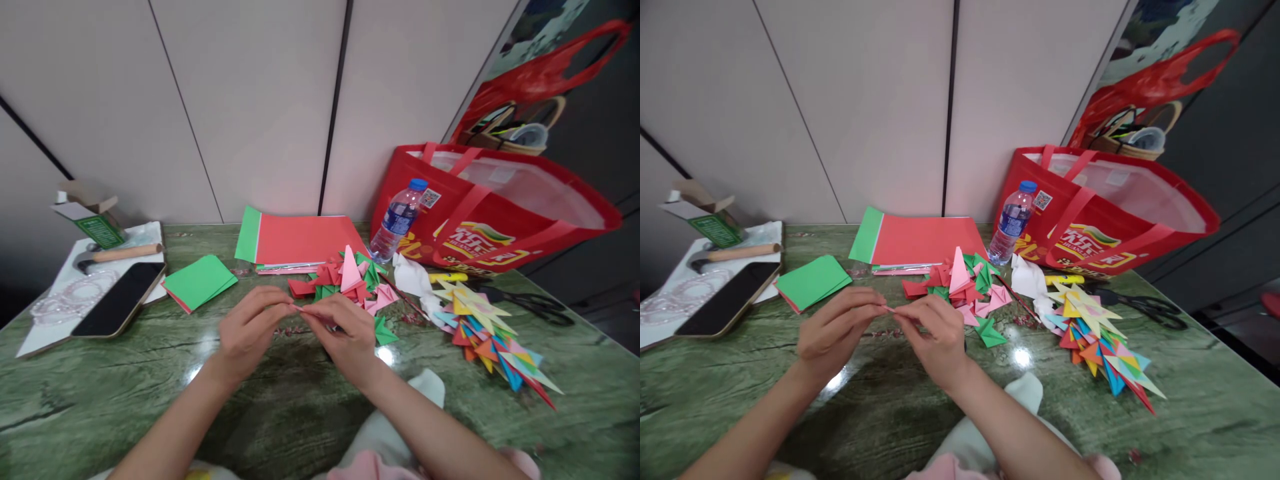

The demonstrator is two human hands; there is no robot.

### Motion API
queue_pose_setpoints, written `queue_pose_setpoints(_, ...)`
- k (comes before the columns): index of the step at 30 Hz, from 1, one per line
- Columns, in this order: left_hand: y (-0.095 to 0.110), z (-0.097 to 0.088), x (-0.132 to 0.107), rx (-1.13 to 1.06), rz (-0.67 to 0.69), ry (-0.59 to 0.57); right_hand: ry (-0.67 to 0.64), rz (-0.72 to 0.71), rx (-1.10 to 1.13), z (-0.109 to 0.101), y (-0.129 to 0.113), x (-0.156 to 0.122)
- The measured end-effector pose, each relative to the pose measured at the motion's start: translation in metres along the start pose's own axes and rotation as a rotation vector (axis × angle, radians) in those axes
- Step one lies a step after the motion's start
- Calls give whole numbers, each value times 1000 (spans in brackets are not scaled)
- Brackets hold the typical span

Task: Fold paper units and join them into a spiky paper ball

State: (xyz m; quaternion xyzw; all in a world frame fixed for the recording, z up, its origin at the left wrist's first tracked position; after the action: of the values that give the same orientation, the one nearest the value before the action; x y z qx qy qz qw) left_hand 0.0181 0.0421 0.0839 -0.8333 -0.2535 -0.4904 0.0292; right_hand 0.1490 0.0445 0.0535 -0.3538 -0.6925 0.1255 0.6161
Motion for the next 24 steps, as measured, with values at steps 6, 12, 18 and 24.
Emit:
queue_pose_setpoints(6, 3, -1, -5, 20, 61, -26, -2, -26, -14, -2, -3, 0)
queue_pose_setpoints(12, 4, -1, -5, 8, 68, -13, -4, -42, -29, -1, -6, 0)
queue_pose_setpoints(18, 0, 5, 0, -31, 11, -60, -33, -58, -46, 0, -6, 0)
queue_pose_setpoints(24, -16, 16, 0, -115, -126, -174, -79, -89, -84, 3, -7, 2)
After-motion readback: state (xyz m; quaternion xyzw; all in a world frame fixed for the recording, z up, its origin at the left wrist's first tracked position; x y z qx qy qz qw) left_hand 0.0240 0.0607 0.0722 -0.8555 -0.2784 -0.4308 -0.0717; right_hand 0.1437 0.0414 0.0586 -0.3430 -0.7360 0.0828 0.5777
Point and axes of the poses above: each hand's wrist, its own x-axis towards the middle knuckle, its own z-axis out of the palm, y = z × x, the point moved 9 cm from there along x, towards the middle knuckle, and after that the axes turned 5 degrees about x, right-handed, at the moved point
